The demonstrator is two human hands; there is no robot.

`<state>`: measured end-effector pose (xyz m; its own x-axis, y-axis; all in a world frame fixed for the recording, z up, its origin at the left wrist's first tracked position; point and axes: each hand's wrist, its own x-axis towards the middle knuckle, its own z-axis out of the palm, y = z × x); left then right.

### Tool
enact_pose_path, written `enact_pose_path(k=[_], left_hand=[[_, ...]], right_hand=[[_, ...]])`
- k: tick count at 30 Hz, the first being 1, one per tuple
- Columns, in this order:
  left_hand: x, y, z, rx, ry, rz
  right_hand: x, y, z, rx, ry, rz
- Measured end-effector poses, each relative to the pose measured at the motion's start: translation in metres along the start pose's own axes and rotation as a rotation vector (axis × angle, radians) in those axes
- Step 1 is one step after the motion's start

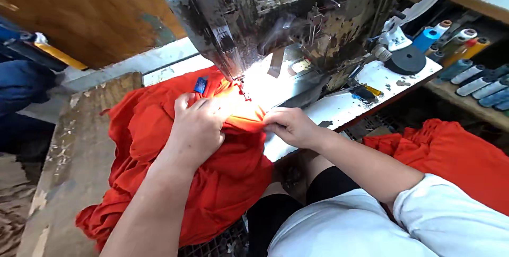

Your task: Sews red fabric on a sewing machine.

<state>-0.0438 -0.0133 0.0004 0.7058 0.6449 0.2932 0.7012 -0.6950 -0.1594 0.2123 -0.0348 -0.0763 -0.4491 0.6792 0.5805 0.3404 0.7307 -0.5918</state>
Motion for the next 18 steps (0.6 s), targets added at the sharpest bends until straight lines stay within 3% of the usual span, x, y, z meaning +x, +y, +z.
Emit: enact_pose_path(k=[5, 9, 13, 15, 18], left_hand=[[-0.006, -0.012, -0.011, 0.102, -0.099, -0.112], [-0.01, 0.033, -0.041, 0.058, -0.087, -0.158], [-0.017, 0.06, 0.0, -0.13, 0.099, 0.03], [-0.028, 0.05, 0.022, -0.168, 0.167, 0.096], [-0.036, 0.049, 0.017, -0.099, 0.185, 0.137]], right_hand=[[0.032, -0.003, -0.005, 0.001, -0.084, 0.083], [0.036, -0.029, -0.016, -0.059, -0.309, 0.124], [-0.002, -0.056, -0.019, 0.019, -0.188, -0.074], [-0.027, -0.054, -0.021, 0.052, -0.12, -0.052], [-0.052, -0.044, -0.013, 0.154, -0.032, 0.034]])
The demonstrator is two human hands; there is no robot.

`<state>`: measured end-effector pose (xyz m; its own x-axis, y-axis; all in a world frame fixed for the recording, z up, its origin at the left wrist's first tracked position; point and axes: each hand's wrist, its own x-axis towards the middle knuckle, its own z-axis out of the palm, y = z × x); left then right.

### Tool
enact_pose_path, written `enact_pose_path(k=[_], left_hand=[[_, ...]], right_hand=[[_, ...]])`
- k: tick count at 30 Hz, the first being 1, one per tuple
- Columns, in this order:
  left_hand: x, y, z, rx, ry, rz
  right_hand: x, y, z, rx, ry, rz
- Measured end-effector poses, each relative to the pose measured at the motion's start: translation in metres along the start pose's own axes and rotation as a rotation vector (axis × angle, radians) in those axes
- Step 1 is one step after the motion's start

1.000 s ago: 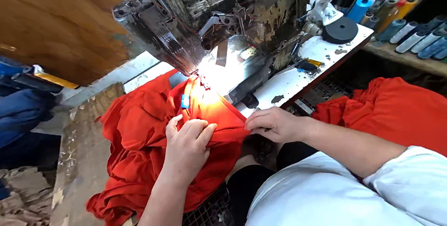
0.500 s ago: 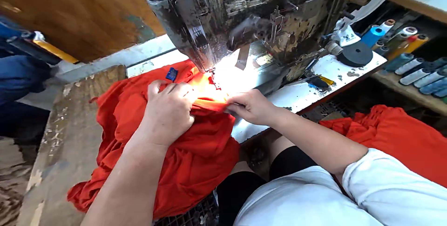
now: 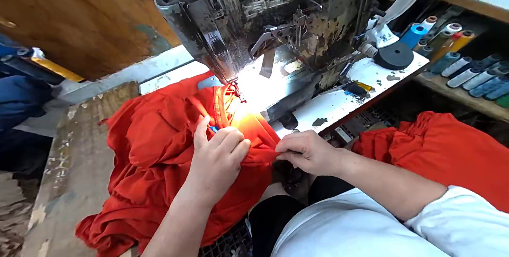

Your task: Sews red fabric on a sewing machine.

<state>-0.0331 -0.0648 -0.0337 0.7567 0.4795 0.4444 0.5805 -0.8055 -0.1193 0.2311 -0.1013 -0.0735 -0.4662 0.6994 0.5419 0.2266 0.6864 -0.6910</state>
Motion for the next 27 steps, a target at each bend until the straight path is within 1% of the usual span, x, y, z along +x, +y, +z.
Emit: enact_pose_path(k=[3, 9, 11, 14, 15, 17, 19, 21, 24, 27], left_hand=[[0.007, -0.004, -0.005, 0.045, -0.025, -0.006], [0.037, -0.036, -0.013, 0.114, -0.123, -0.094], [0.045, -0.043, -0.018, 0.157, -0.207, -0.178], [0.056, -0.038, -0.022, 0.197, -0.321, -0.314], [0.055, -0.033, -0.021, 0.16, -0.321, -0.306], [0.051, -0.023, -0.013, 0.03, -0.27, -0.195], [0.043, -0.016, -0.01, -0.081, -0.24, -0.068], [0.03, -0.02, -0.009, -0.109, -0.194, 0.001], [0.016, -0.028, -0.013, -0.06, -0.176, -0.003], [0.019, -0.029, -0.013, -0.043, -0.171, -0.042]], right_hand=[[0.004, 0.01, 0.007, 0.055, 0.055, 0.045], [0.052, 0.032, 0.01, -0.031, 0.034, 0.11], [0.068, 0.036, 0.01, -0.065, 0.009, 0.125], [0.083, 0.03, 0.004, -0.089, -0.059, 0.19], [0.084, 0.024, 0.002, -0.086, -0.087, 0.217], [0.08, 0.012, -0.002, -0.046, -0.127, 0.261], [0.065, 0.001, -0.006, -0.015, -0.143, 0.256], [0.043, -0.004, -0.007, -0.003, -0.115, 0.231], [0.025, -0.001, -0.003, 0.033, -0.047, 0.195], [0.027, 0.005, 0.004, 0.015, -0.012, 0.185]])
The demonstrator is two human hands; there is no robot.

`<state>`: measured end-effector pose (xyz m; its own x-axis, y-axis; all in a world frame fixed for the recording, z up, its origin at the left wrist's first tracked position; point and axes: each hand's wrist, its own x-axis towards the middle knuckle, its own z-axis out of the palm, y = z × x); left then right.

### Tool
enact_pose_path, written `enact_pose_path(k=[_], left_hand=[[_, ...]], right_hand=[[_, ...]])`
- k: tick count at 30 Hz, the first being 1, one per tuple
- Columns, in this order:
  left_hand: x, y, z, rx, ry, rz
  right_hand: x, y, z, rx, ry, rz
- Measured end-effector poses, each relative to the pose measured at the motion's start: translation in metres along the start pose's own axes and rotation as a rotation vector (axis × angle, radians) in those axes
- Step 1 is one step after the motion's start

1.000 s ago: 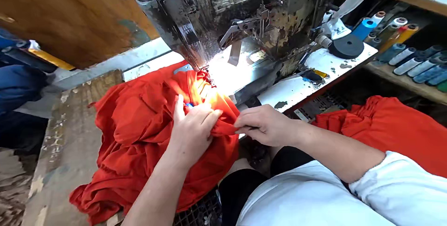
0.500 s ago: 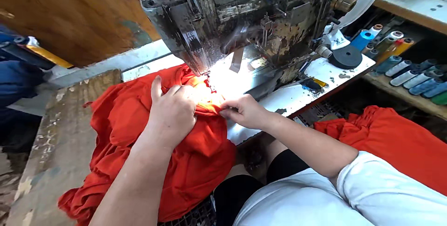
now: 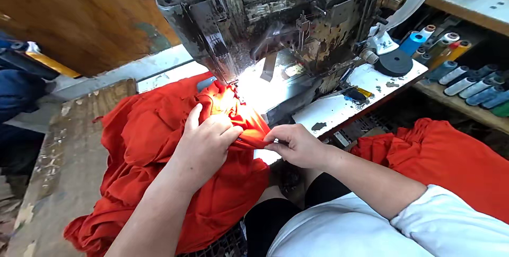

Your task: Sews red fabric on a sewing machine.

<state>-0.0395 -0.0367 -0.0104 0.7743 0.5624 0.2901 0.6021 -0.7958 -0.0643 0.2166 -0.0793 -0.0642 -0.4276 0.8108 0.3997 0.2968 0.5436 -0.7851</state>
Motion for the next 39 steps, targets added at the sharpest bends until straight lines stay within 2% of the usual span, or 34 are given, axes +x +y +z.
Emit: enact_pose_path(k=[11, 15, 19, 21, 23, 25, 27, 28, 30, 32, 34, 35, 37, 39], left_hand=[[0.021, -0.015, -0.014, 0.214, -0.04, -0.115], [0.027, 0.018, -0.018, 0.231, -0.104, -0.299], [0.04, 0.06, 0.006, 0.082, -0.008, -0.248], [0.039, 0.057, 0.025, -0.017, 0.114, -0.27], [0.038, 0.039, 0.032, -0.074, 0.201, -0.406], [0.042, 0.024, 0.025, -0.074, 0.169, -0.595], [0.057, 0.02, 0.017, -0.02, 0.091, -0.765], [0.067, 0.02, 0.016, 0.01, 0.064, -0.82], [0.079, 0.019, 0.026, 0.014, 0.096, -0.864], [0.078, 0.014, 0.043, 0.001, 0.268, -0.815], [0.073, 0.01, 0.05, -0.034, 0.35, -0.773], [0.072, 0.009, 0.05, -0.041, 0.345, -0.767], [0.072, 0.009, 0.052, 0.017, 0.303, -0.762], [0.075, 0.009, 0.052, 0.053, 0.243, -0.793]], right_hand=[[0.051, 0.013, 0.003, -0.134, 0.044, -0.002], [0.051, 0.024, 0.013, -0.099, 0.147, -0.072], [0.031, 0.029, 0.018, 0.004, 0.237, -0.132], [0.013, 0.027, -0.003, 0.089, 0.27, -0.184], [-0.003, 0.022, -0.055, 0.109, 0.366, -0.272], [-0.007, 0.02, -0.132, 0.002, 0.626, -0.35], [0.006, 0.021, -0.213, -0.069, 0.938, -0.237], [0.016, 0.021, -0.249, -0.063, 1.014, -0.082], [0.038, 0.031, -0.306, 0.053, 0.89, 0.167], [0.053, 0.059, -0.344, 0.23, 0.673, 0.227], [0.061, 0.073, -0.361, 0.277, 0.578, 0.366], [0.068, 0.065, -0.357, 0.231, 0.617, 0.48], [0.085, 0.026, -0.333, 0.072, 0.681, 0.709], [0.094, -0.006, -0.318, 0.01, 0.634, 0.83]])
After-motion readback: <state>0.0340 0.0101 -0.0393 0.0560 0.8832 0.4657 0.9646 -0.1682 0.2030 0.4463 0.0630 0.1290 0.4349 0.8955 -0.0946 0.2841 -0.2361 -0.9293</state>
